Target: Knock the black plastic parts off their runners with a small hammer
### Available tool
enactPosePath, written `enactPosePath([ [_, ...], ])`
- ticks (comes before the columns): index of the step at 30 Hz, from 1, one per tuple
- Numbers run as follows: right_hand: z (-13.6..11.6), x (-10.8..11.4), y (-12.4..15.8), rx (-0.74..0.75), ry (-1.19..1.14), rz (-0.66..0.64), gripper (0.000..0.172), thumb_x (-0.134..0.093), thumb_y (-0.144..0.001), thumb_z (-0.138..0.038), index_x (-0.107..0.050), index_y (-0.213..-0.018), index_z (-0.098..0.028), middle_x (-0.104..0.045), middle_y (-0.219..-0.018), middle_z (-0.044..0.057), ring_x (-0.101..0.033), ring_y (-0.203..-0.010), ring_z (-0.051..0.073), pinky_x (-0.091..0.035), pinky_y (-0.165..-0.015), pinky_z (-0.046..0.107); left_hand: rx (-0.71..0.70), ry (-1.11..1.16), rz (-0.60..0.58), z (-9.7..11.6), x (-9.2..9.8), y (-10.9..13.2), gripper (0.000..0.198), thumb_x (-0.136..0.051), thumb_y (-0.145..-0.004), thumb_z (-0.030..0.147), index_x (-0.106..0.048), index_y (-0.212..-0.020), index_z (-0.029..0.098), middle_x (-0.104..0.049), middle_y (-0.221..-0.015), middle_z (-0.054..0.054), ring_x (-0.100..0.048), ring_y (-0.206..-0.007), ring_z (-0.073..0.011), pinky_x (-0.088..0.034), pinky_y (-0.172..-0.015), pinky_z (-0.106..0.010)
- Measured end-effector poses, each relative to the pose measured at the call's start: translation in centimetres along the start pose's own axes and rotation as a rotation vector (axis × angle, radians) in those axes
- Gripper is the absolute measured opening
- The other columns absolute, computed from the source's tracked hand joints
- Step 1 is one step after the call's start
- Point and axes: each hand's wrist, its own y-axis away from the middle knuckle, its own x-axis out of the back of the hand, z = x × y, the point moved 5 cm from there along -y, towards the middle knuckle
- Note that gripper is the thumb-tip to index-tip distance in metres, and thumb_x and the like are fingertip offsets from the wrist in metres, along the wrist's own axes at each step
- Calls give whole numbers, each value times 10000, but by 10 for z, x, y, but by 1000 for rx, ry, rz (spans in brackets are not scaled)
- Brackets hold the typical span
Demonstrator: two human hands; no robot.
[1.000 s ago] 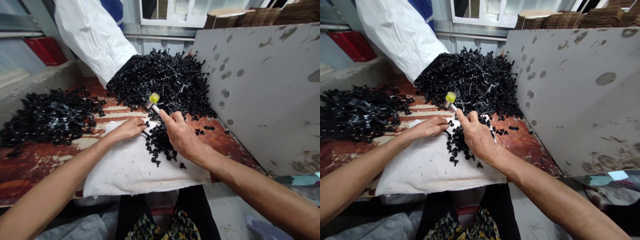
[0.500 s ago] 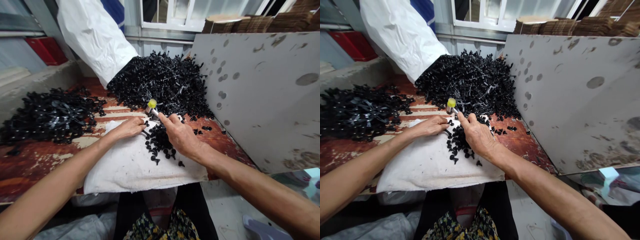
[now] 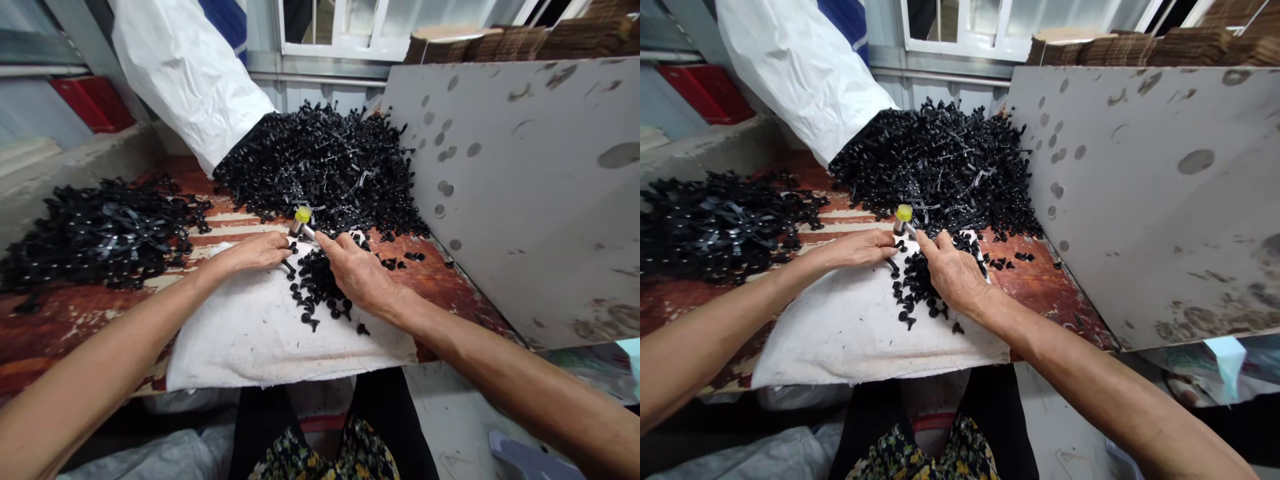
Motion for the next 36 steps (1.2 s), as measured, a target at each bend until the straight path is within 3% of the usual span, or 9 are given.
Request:
enactPosePath([
  [3, 0, 2, 0, 8, -11, 42, 619, -297, -942, -85, -262, -1549, -199, -538, -1116, 111, -572, -739, 170, -471, -639, 280, 27, -11, -14, -3, -1, 1, 262, -443, -835, 309, -520, -627, 170, -561, -632, -15, -467, -580, -134, -345, -569, -261],
  [7, -1, 0, -4, 73, 18, -20, 625, -338, -902, -55, -358, -1504, -223, -549, -1058, 85, -510, -609, 137, -438, -579, 277, -8, 59, 2, -1, 0, 1, 248, -449, -818, 313, -506, -619, 176, -568, -657, -9, -477, -618, -137, -356, -570, -250],
  [11, 1, 9, -4, -1, -36, 141, 599, -281, -955, -95, -281, -1544, -207, -533, -1085, 95, -553, -732, 161, -465, -633, 273, 64, 57, -18, -4, 0, 2, 280, -470, -813, 336, -454, -579, 182, -485, -580, 8, -410, -542, -116, -289, -517, -256],
  [17, -3, 2, -5, 37, 9, -18, 626, -336, -909, -59, -362, -1511, -226, -560, -1056, 87, -564, -667, 158, -458, -612, 283, 88, 83, -30, -7, 0, 1, 285, -488, -791, 345, -480, -560, 179, -490, -583, 2, -417, -543, -122, -304, -524, -258],
  [21, 2, 13, -5, -26, -42, 139, 597, -277, -964, -102, -265, -1553, -196, -543, -1119, 110, -589, -800, 188, -478, -670, 291, 108, 118, -41, -9, 2, 1, 285, -520, -772, 372, -479, -563, 183, -481, -562, 12, -415, -536, -122, -295, -514, -256],
  [26, 0, 3, -4, 64, 2, -12, 616, -343, -898, -58, -377, -1495, -204, -572, -1053, 92, -550, -650, 164, -447, -600, 297, 82, 98, -80, -10, 1, 0, 299, -485, -782, 384, -493, -563, 180, -473, -589, 10, -412, -560, -122, -317, -546, -258],
  [31, 1, 13, -4, -13, -48, 117, 599, -296, -949, -98, -280, -1541, -183, -547, -1101, 108, -558, -765, 175, -451, -646, 280, 129, 63, -80, -8, 0, 1, 276, -477, -793, 376, -483, -594, 185, -465, -568, 14, -405, -545, -124, -291, -524, -266],
  [36, -2, 7, -6, 85, -11, -20, 580, -346, -900, -63, -428, -1456, -205, -562, -971, 66, -472, -607, 131, -401, -581, 261, 112, 81, -47, -6, -3, -1, 264, -465, -783, 319, -451, -554, 188, -455, -565, 14, -398, -539, -120, -284, -523, -266],
])
